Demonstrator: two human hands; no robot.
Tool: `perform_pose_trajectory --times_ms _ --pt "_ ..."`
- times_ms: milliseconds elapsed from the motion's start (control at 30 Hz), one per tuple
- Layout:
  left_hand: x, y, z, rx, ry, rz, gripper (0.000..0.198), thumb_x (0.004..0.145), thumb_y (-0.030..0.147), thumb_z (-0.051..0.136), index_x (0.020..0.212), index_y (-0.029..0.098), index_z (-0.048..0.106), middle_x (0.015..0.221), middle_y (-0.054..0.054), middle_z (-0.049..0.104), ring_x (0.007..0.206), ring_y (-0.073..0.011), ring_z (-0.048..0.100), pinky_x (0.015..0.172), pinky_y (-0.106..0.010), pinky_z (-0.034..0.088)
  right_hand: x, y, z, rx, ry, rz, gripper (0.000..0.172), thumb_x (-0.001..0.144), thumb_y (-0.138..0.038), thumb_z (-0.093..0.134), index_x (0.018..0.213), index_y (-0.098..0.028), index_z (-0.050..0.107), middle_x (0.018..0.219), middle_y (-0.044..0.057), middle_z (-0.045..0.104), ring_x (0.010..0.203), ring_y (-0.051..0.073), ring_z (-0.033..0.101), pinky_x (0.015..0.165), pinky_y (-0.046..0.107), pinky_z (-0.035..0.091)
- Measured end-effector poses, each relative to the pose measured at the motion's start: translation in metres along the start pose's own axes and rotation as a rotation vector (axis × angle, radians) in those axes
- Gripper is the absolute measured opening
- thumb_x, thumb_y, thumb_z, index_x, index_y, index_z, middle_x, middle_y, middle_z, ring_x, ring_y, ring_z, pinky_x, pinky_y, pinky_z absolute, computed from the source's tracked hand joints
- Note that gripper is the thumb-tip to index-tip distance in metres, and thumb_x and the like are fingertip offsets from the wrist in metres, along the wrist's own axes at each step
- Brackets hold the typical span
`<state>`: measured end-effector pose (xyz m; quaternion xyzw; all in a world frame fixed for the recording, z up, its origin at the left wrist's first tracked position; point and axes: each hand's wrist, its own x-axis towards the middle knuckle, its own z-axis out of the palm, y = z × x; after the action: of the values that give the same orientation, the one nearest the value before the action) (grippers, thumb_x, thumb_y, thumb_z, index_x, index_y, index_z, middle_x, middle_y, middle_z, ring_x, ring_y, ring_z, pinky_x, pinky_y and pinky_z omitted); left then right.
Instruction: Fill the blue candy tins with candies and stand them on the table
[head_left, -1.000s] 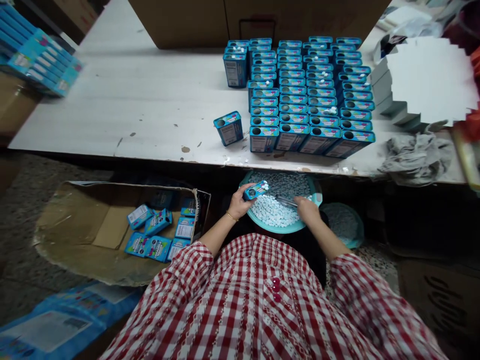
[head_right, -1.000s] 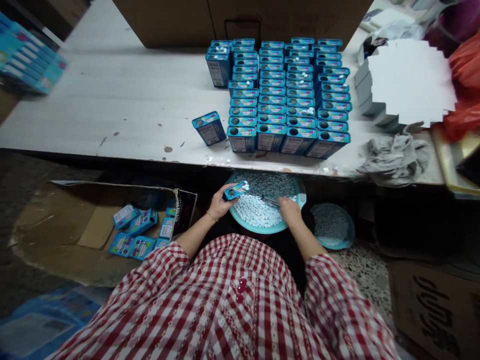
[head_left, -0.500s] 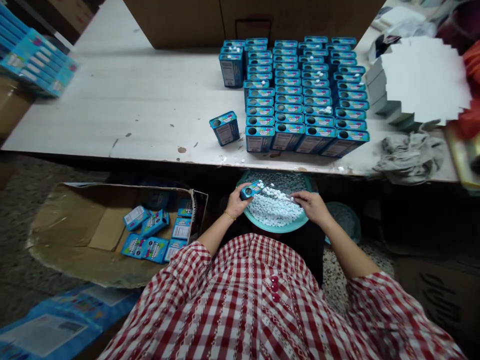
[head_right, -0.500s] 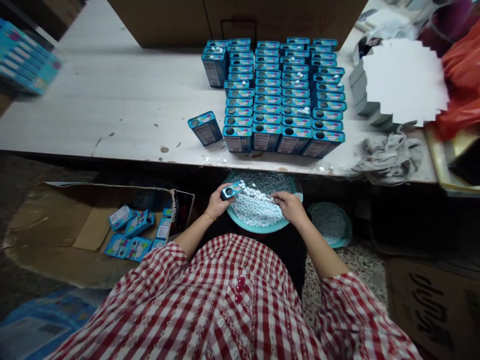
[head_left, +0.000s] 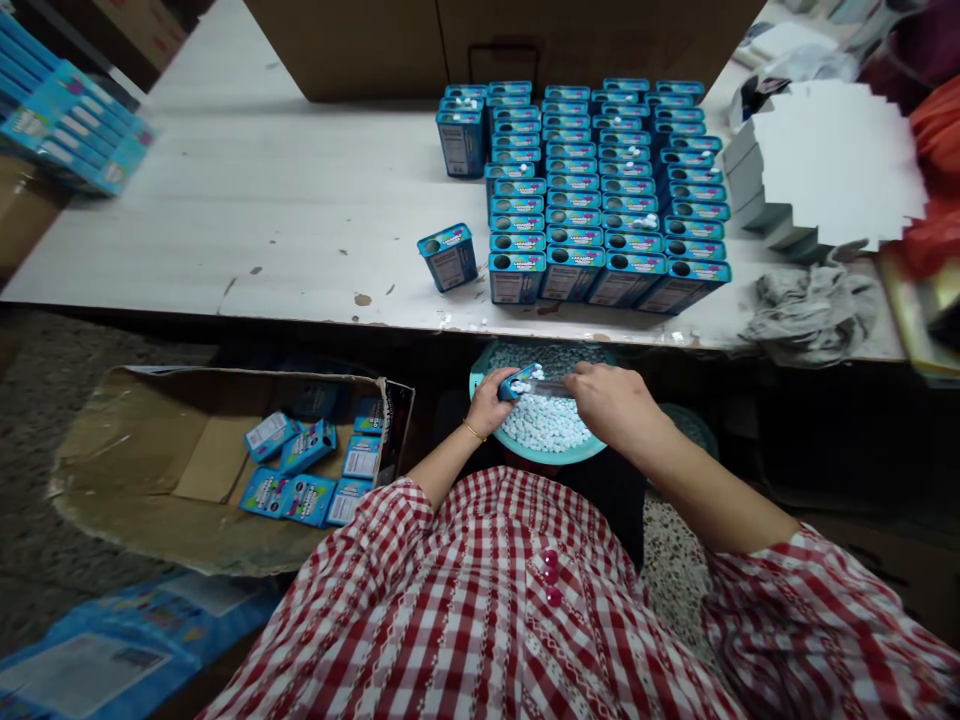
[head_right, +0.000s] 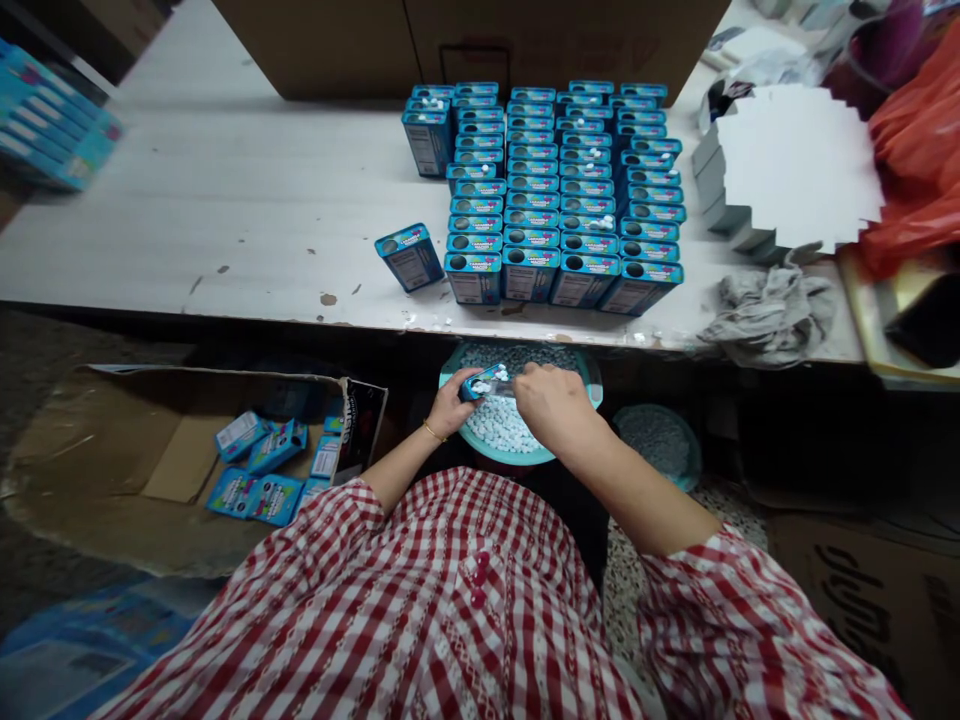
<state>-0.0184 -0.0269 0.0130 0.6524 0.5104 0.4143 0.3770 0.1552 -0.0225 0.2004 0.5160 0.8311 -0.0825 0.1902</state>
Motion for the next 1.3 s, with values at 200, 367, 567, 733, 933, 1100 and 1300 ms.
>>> perform_pose_trajectory --times_ms 200,367,567,733,933,1100,1300 --pt "-0.006 -0.011 -0.006 -0.205 0.077 -0.173 0.046 0.061 0.019 0.070 0.105 0.017 0.057 0.100 -0.005 0.063 0.093 -0.0187 0.060 0.089 -0.036 0.046 -0.029 0.032 0.014 0.074 0.215 0.110 0.034 0.085 -0.016 0.038 0.107 -0.025 0.062 0.093 0.004 0.063 0.082 0.016 0.058 0.054 0.024 0.033" --pt "-0.002 -0.016 0.022 -0.447 0.050 -0.278 0.054 0.054 0.021 0.076 0.104 0.014 0.057 0.097 -0.006 0.065 0.089 -0.0192 0.061 0.086 -0.036 0.048 -0.042 0.061 0.048 0.232 0.346 0.237 0.033 0.086 -0.024 0.039 0.104 -0.024 0.067 0.089 0.003 0.065 0.077 0.015 0.058 0.058 0.024 0.037" --pt "0.013 0.009 0.043 -0.474 0.005 -0.219 0.052 0.059 0.019 0.071 0.108 0.015 0.054 0.097 -0.006 0.064 0.087 -0.0186 0.062 0.081 -0.034 0.049 -0.043 0.074 0.079 0.391 0.430 0.315 0.033 0.086 -0.028 0.040 0.102 -0.023 0.068 0.089 0.004 0.067 0.078 0.015 0.060 0.064 0.024 0.041" --pt "0.028 0.023 0.004 0.052 -0.169 0.089 0.043 0.061 0.004 0.056 0.099 0.021 0.062 0.105 -0.006 0.062 0.104 -0.0234 0.055 0.099 -0.046 0.034 -0.040 0.085 0.103 0.393 0.399 0.360 0.034 0.085 -0.026 0.039 0.102 -0.023 0.068 0.093 0.004 0.067 0.082 0.018 0.061 0.066 0.026 0.043" --pt "0.027 0.038 -0.034 0.238 -0.039 0.066 0.042 0.061 0.005 0.053 0.100 0.019 0.059 0.103 -0.006 0.061 0.099 -0.0233 0.055 0.092 -0.040 0.040 -0.031 0.084 0.125 0.409 0.332 0.366 0.035 0.085 -0.026 0.038 0.104 -0.025 0.067 0.100 0.003 0.068 0.084 0.018 0.061 0.069 0.027 0.045" --pt "0.047 0.056 -0.073 0.055 0.209 -0.041 0.045 0.066 0.021 0.067 0.106 0.018 0.048 0.090 -0.002 0.059 0.082 -0.0163 0.057 0.077 -0.029 0.047 -0.028 0.091 0.140 0.481 0.328 0.320 0.033 0.085 -0.029 0.039 0.102 -0.024 0.067 0.098 0.004 0.068 0.086 0.019 0.062 0.072 0.028 0.046" --pt "0.098 0.031 -0.108 0.046 0.369 -0.048 0.055 0.059 0.025 0.075 0.106 0.017 0.049 0.109 -0.008 0.047 0.100 -0.0200 0.052 0.081 -0.031 0.050 -0.022 0.090 0.154 0.572 0.363 0.265 0.032 0.082 -0.031 0.040 0.098 -0.025 0.068 0.096 0.003 0.069 0.085 0.020 0.064 0.074 0.030 0.048"
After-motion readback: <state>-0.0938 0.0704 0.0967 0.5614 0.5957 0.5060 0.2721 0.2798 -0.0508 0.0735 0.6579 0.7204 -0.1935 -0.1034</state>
